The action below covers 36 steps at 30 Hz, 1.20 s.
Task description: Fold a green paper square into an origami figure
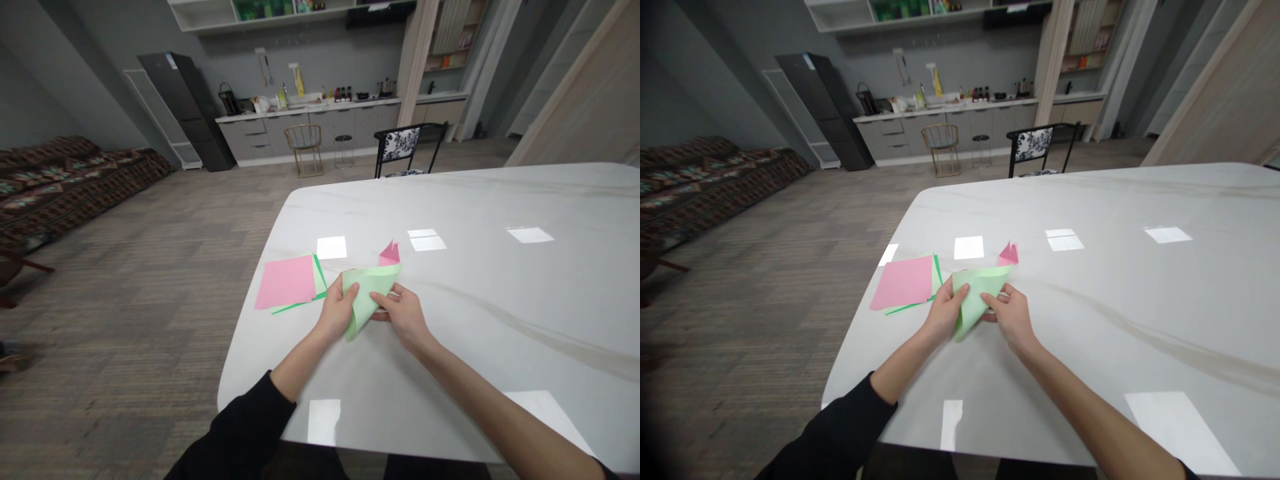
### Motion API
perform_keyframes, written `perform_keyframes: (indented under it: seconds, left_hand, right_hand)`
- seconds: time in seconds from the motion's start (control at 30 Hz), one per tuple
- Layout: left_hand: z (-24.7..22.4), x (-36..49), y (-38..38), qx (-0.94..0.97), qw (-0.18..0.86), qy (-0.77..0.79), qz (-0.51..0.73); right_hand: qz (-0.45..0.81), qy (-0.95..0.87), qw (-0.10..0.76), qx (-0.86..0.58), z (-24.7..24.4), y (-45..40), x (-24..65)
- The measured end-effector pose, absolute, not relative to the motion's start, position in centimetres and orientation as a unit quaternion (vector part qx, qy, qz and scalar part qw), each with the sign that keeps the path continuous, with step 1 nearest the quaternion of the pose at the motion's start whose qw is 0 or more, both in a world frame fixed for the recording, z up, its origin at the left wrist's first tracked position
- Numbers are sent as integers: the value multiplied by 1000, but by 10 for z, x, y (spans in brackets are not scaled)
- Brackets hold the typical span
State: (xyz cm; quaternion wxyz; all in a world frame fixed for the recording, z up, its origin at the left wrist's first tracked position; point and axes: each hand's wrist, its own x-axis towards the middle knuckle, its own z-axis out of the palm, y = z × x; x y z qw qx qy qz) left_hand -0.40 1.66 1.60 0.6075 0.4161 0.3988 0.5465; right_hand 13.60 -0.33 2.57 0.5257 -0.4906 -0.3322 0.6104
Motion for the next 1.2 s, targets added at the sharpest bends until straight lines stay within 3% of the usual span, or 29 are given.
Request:
perform_keyframes:
  seconds: [0.23, 0.37, 0.67, 1.2]
  left_hand:
    - [32, -23, 22, 300, 728, 384, 482]
    - [35, -29, 22, 306, 763, 335, 460]
    - [30, -2, 8, 337, 724, 321, 510]
    - [19, -5, 15, 317, 706, 343, 533]
  right_hand:
    - [684, -420, 465, -374, 39, -7, 144]
    - [683, -414, 453, -395, 32, -7, 141]
    - [587, -350, 547, -484, 18, -5, 134]
    - [634, -297, 541, -467, 22, -5, 134]
